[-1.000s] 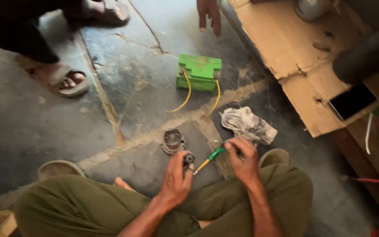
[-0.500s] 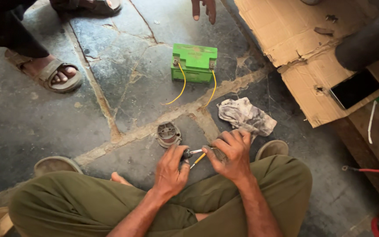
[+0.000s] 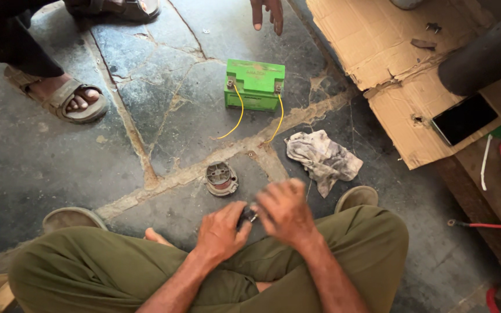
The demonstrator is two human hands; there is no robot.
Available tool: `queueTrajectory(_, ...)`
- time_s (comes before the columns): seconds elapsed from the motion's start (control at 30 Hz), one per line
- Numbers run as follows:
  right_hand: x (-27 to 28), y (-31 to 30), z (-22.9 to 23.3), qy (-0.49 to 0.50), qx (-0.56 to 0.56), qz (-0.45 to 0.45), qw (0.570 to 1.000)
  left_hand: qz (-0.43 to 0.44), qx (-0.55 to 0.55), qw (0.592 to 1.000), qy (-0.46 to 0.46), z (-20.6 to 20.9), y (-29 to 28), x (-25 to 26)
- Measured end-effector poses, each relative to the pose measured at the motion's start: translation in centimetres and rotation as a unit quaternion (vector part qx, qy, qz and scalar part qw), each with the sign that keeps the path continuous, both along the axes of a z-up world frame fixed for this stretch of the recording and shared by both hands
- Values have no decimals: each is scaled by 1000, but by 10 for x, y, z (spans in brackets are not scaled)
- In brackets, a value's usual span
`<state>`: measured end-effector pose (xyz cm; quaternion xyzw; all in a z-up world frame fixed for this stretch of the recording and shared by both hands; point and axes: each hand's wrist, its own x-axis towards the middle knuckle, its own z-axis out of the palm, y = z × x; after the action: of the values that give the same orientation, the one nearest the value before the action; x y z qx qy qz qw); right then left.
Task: The person sits on the floor and uses a screwdriver to adjust the internal components of a small cylindrical electrical device. They repeatedly insert the screwdriver into the device, rotate it, and test the connection with a green battery pack nearby.
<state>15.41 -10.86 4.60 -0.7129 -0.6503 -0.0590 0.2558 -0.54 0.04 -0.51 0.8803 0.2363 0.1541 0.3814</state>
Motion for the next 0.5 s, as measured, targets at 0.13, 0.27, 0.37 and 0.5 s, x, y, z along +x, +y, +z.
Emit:
queueTrajectory(0.13, 10, -4, -8, 156, 200, -207, 945, 26, -50, 998, -30, 2, 0, 6)
queueTrajectory(0.27, 32, -12, -18, 623, 187, -127, 749, 30, -85, 996, -20, 7, 1, 6)
queueTrajectory(0.37, 35, -18, -36, 694, 90, -60, 712, 29, -98, 994, -25, 10, 0, 8)
queueTrajectory(0.5, 32, -13, -65, 675, 84, -81, 729, 30, -103, 994, -26, 3, -1, 6)
